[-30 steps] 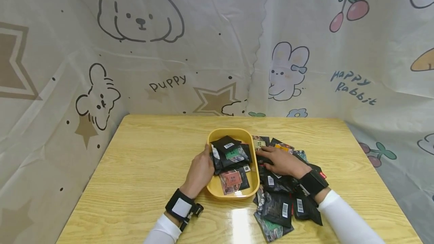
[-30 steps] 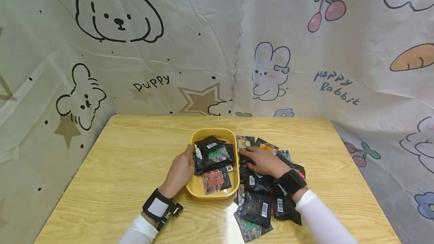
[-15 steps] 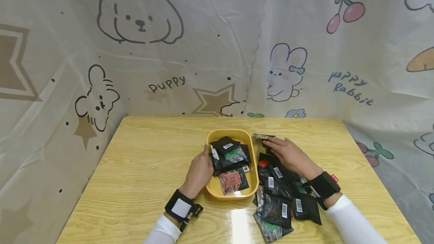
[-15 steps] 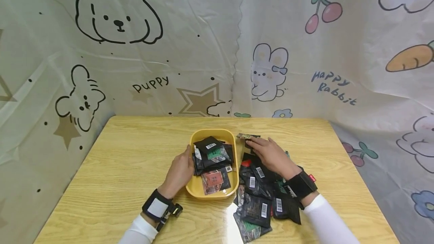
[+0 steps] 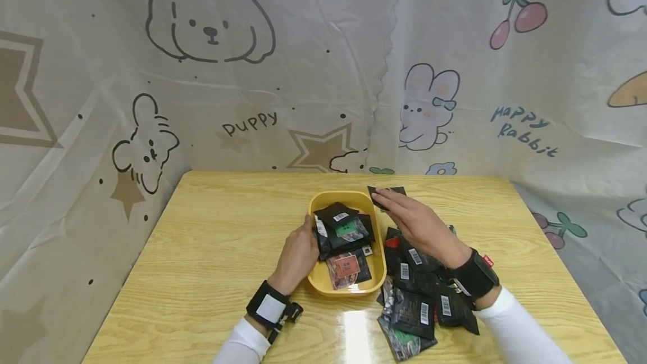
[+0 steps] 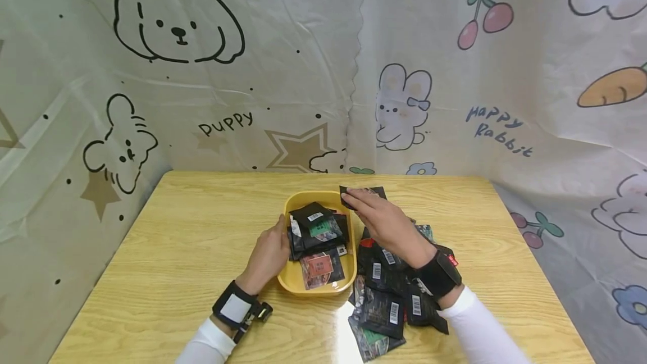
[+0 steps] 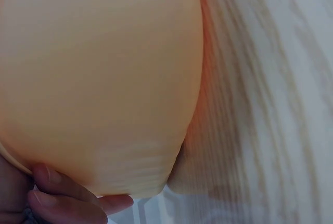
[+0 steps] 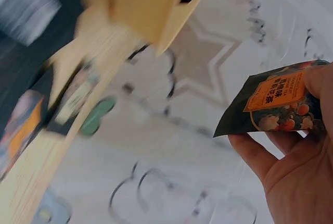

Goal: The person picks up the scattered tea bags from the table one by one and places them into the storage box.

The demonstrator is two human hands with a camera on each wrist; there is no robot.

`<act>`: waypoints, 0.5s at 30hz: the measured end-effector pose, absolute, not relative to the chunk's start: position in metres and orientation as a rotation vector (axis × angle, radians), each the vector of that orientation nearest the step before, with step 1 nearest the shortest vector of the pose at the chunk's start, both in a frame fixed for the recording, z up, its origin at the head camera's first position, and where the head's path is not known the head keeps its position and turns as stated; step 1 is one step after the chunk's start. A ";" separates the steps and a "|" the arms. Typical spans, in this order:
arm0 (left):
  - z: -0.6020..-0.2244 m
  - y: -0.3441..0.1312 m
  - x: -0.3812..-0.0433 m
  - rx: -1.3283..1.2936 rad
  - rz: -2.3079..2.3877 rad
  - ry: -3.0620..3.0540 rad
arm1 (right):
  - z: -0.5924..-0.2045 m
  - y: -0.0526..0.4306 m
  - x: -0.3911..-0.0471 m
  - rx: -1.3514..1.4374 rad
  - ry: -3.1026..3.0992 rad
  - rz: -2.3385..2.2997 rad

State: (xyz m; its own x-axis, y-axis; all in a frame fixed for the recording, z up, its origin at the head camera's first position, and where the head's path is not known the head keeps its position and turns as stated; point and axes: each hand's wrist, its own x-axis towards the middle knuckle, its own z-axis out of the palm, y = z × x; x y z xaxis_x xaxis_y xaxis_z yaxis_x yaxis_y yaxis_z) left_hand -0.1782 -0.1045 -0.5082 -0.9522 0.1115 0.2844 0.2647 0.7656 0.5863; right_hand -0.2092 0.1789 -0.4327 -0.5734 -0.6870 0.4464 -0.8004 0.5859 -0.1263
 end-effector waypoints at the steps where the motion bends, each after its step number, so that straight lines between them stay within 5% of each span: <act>1: -0.508 -0.105 -0.178 -0.299 -0.962 -2.721 | -0.433 0.171 -0.211 1.240 -2.445 0.455; 15: -0.507 -0.108 -0.178 -0.318 -0.937 -2.718 | -0.456 0.131 -0.234 1.311 -2.674 0.434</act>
